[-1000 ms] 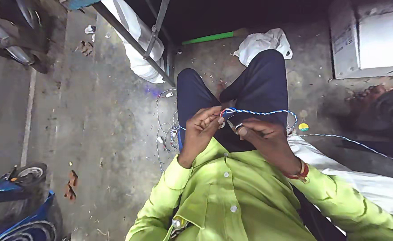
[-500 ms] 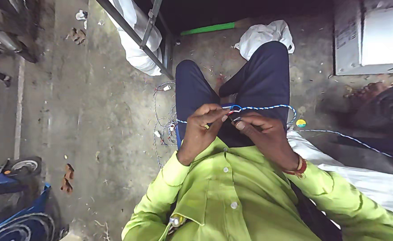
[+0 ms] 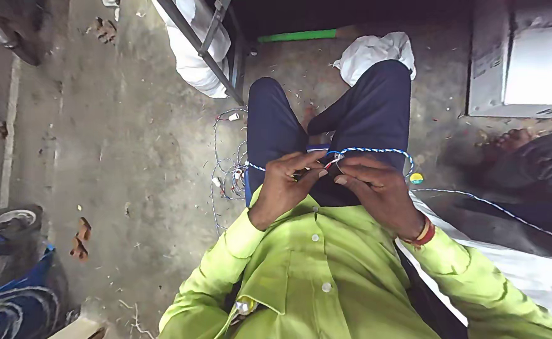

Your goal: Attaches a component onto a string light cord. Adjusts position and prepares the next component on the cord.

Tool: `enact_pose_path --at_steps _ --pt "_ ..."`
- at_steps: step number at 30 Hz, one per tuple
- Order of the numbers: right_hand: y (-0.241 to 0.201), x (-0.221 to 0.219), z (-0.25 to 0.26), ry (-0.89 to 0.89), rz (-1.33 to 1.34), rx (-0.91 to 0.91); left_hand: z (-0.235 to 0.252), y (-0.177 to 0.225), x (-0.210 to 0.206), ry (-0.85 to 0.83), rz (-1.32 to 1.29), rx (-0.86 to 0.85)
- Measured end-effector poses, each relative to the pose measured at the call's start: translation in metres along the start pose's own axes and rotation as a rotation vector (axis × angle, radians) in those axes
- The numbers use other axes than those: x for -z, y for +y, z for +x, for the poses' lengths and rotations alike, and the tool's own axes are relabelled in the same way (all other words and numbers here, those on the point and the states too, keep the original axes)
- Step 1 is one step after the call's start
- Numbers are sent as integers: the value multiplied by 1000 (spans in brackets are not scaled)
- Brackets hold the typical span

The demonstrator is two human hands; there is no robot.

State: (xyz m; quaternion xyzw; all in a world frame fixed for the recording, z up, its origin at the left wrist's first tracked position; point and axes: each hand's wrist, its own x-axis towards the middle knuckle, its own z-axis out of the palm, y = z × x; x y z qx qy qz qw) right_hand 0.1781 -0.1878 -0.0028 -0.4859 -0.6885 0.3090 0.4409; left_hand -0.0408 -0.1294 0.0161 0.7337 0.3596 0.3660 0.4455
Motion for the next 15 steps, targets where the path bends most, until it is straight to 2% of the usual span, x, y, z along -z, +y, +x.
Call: enact_pose_path --at_steps 4,15 --pt "1 10 6 -72 -82 93 0 2 1 -13 31 6" --pt "5 17 11 -150 -65 174 -1 -4 3 -47 36 4"
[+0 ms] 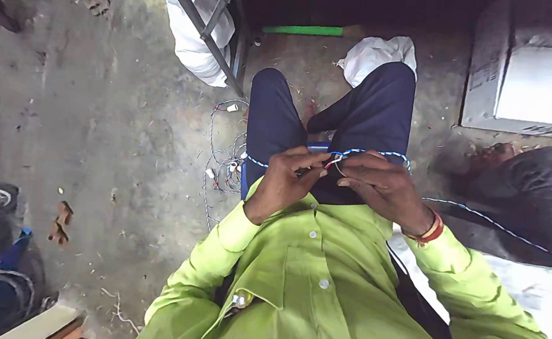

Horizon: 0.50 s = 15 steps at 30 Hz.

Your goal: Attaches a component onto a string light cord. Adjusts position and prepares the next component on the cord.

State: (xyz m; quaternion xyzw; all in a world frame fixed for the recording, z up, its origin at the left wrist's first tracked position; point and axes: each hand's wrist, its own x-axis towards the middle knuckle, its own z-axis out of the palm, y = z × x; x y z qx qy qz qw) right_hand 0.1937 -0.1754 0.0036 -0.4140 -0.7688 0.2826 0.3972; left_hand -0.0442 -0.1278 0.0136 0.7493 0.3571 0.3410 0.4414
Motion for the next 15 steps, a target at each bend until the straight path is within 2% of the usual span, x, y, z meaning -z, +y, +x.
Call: enact_pose_path --at_steps 10,15 --pt "-1 -2 0 -6 20 -27 -1 2 3 61 3 14" --pt "0 -2 0 -1 19 -33 0 -5 0 89 -84 42"
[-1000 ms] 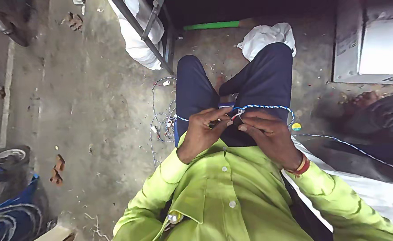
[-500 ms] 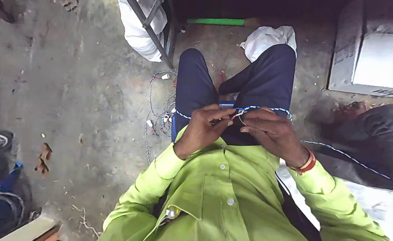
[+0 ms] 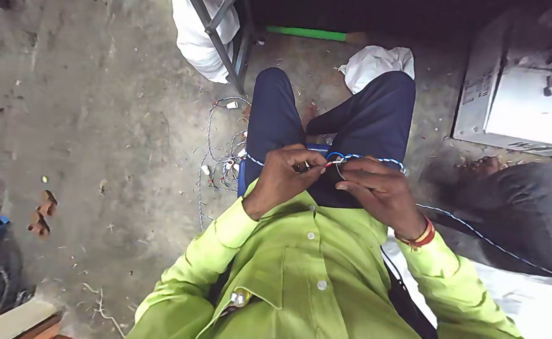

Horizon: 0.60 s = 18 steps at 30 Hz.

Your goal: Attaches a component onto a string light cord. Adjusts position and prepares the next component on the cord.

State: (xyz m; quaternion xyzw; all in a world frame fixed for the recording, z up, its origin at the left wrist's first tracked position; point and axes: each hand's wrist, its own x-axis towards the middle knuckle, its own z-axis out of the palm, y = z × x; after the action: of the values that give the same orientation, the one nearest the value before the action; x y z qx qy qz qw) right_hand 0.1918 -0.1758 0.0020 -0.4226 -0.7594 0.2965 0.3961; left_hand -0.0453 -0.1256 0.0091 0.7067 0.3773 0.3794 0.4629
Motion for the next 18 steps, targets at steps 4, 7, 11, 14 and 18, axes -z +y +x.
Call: enact_pose_path --at_steps 4,7,11,14,18 --pt "2 1 -1 -13 -3 0 -1 -2 -1 -34 8 28" --pt "1 0 0 -12 6 -2 -1 -2 0 -27 45 -21" --pt "-2 -4 -6 23 -28 -83 -1 1 -7 28 111 -60" --pt "-4 -16 -6 65 -23 -140 1 -3 -11 88 152 -100" --pt "-14 -15 0 -60 36 -207 2 1 -10 71 195 -114"
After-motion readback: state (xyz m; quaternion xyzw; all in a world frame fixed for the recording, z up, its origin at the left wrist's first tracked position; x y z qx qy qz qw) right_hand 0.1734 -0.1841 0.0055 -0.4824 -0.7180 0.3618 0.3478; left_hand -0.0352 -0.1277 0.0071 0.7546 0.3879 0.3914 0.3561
